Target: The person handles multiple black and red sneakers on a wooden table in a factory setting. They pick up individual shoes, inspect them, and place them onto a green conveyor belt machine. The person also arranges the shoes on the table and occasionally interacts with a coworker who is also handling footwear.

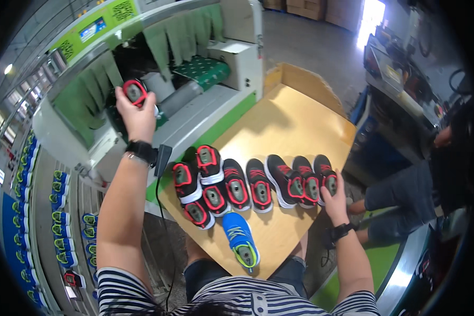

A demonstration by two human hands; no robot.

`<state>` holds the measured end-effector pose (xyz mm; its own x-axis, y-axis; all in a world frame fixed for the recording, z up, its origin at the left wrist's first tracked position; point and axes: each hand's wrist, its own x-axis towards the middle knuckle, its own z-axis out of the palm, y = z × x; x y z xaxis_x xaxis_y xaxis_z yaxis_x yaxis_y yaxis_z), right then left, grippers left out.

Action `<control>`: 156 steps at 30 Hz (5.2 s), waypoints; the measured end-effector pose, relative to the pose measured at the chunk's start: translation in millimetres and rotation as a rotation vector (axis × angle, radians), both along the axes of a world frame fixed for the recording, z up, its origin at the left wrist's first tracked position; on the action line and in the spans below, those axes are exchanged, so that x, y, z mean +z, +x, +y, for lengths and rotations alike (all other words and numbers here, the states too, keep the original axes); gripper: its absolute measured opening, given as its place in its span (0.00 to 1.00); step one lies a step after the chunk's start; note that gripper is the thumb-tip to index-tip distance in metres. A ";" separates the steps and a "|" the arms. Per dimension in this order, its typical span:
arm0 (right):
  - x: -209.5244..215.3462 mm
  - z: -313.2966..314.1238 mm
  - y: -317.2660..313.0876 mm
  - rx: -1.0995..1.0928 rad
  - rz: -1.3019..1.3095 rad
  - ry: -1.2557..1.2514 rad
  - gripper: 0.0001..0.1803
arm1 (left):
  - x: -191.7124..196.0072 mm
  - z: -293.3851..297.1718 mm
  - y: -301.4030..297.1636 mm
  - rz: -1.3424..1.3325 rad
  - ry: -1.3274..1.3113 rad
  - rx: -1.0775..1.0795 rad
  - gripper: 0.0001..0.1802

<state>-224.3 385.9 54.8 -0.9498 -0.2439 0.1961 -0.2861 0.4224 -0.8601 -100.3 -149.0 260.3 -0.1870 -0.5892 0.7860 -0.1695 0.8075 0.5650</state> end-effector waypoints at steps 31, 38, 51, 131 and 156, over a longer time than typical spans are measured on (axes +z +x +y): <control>275.6 -171.5 -29.7 0.908 0.101 0.309 0.26 | -121.2 189.4 159.4 -0.591 0.097 -0.344 0.37; 286.4 -8.6 28.3 0.449 -0.157 -0.058 0.20 | -148.5 224.4 133.7 -0.723 -0.105 -0.520 0.33; 117.7 -96.5 -70.7 0.357 0.226 0.523 0.38 | -169.9 227.0 118.5 -0.993 -0.272 -0.424 0.35; 140.2 -129.1 -119.4 0.476 0.230 0.386 0.36 | -195.8 194.5 125.5 -0.410 0.211 -0.281 0.62; 195.2 -112.7 -19.8 0.661 1.258 0.374 0.24 | -64.0 185.6 74.8 0.172 0.635 -0.836 0.61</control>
